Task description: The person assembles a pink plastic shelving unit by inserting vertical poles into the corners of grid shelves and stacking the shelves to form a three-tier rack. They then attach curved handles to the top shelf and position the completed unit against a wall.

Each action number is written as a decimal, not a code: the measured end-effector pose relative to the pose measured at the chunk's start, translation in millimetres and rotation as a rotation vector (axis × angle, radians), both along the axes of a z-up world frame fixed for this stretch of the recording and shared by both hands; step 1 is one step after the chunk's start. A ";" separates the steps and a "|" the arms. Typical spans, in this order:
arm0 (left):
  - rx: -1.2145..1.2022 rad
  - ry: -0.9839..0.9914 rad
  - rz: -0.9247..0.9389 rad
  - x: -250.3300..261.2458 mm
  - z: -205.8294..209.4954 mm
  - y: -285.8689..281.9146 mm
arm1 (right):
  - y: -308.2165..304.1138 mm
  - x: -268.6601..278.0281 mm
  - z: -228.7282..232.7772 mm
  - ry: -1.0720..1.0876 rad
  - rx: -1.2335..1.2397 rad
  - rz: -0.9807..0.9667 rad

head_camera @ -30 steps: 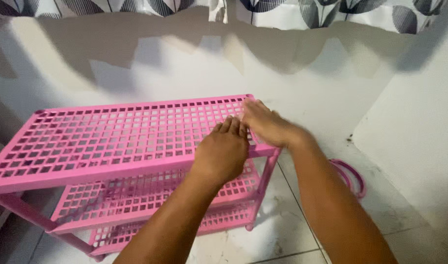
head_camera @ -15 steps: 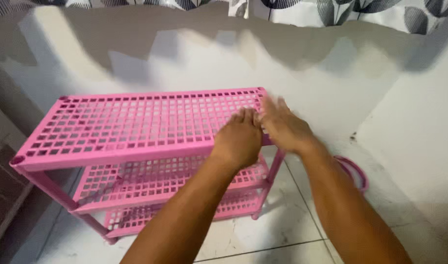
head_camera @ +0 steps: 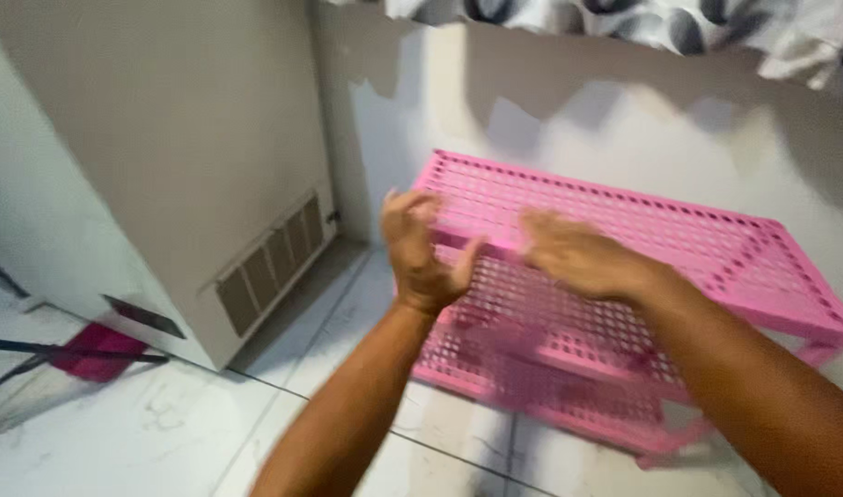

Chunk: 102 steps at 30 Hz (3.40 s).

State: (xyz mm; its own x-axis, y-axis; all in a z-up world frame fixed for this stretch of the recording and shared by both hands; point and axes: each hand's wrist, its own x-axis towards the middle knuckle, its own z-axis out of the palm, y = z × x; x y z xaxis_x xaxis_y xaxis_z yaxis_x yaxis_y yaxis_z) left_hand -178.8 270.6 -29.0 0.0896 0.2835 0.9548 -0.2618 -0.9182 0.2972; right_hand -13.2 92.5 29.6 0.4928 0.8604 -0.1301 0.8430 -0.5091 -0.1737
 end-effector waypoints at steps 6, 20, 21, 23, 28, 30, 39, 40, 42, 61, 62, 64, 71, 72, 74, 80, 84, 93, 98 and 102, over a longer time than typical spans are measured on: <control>-0.676 0.053 -0.398 5.0 -58.4 32.7 | 169.3 -62.5 57.6 -0.309 0.347 0.356; -0.651 0.000 -0.478 6.6 -54.1 39.8 | 256.4 34.5 55.4 -0.205 0.459 -0.100; -0.688 0.019 -0.455 6.1 -51.3 39.3 | 267.3 41.0 51.8 -0.214 0.404 -0.194; -0.774 0.088 -0.373 8.5 -46.0 38.0 | 284.4 47.6 28.9 -0.136 0.070 -0.299; -0.812 0.086 -0.288 14.2 -44.8 32.7 | 277.8 56.6 -14.6 -0.109 -0.069 -0.260; -0.803 0.079 -0.281 20.2 -47.4 36.5 | 269.8 52.8 -10.0 -0.111 -0.087 -0.201; -0.619 0.043 -0.181 43.8 -78.9 48.9 | 110.6 -34.2 -14.3 -0.031 -0.049 -0.052; -0.678 0.083 -0.224 43.6 -79.1 51.1 | 87.5 -36.2 -14.4 -0.032 -0.061 -0.071; -0.732 0.128 -0.255 42.7 -77.6 50.0 | 38.6 -31.3 -10.0 -0.036 -0.062 -0.158; -0.676 -0.021 -0.260 54.9 -126.9 68.5 | -278.2 64.1 -51.4 0.083 0.991 -0.890; -0.556 -0.165 -0.266 57.2 -134.6 59.0 | -300.5 78.5 -66.6 0.289 1.329 -0.845; -0.310 -0.450 -0.284 64.8 -148.2 33.1 | -344.4 96.5 -112.5 0.125 1.348 -1.008; 0.082 0.326 -0.753 43.3 -199.0 -181.6 | -440.0 77.4 -335.0 -0.176 0.540 -1.313; 0.169 0.426 -0.820 40.5 -200.9 -208.4 | -446.1 77.2 -355.2 -0.130 0.518 -1.348; 0.038 0.623 -0.948 31.3 -204.2 -249.0 | -455.8 80.8 -384.9 -0.037 0.468 -1.417; -0.292 0.877 -0.864 49.0 -243.2 -305.7 | -484.3 137.8 -419.5 -0.146 0.283 -1.354; -0.248 0.869 -0.855 56.8 -289.5 -309.8 | -499.8 169.9 -442.8 -0.231 0.280 -1.402; -0.237 0.901 -0.787 58.1 -333.1 -301.9 | -514.6 199.0 -478.9 -0.250 0.230 -1.270; 0.111 0.518 -0.916 91.1 -266.3 -302.4 | -473.6 206.8 -436.4 0.434 0.719 -1.347; -0.077 0.534 -1.027 97.0 -144.4 -308.4 | -405.3 212.4 -314.3 0.488 1.179 -1.123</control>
State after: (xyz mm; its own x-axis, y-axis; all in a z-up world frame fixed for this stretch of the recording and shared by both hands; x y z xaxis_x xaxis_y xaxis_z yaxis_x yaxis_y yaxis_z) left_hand -81.9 -37.8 -173.4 0.6974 -0.1008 0.7096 -0.6978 -0.3213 0.6402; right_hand 199.2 -312.8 -284.7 0.9914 -0.1259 -0.0349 -0.0583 -0.1878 -0.9805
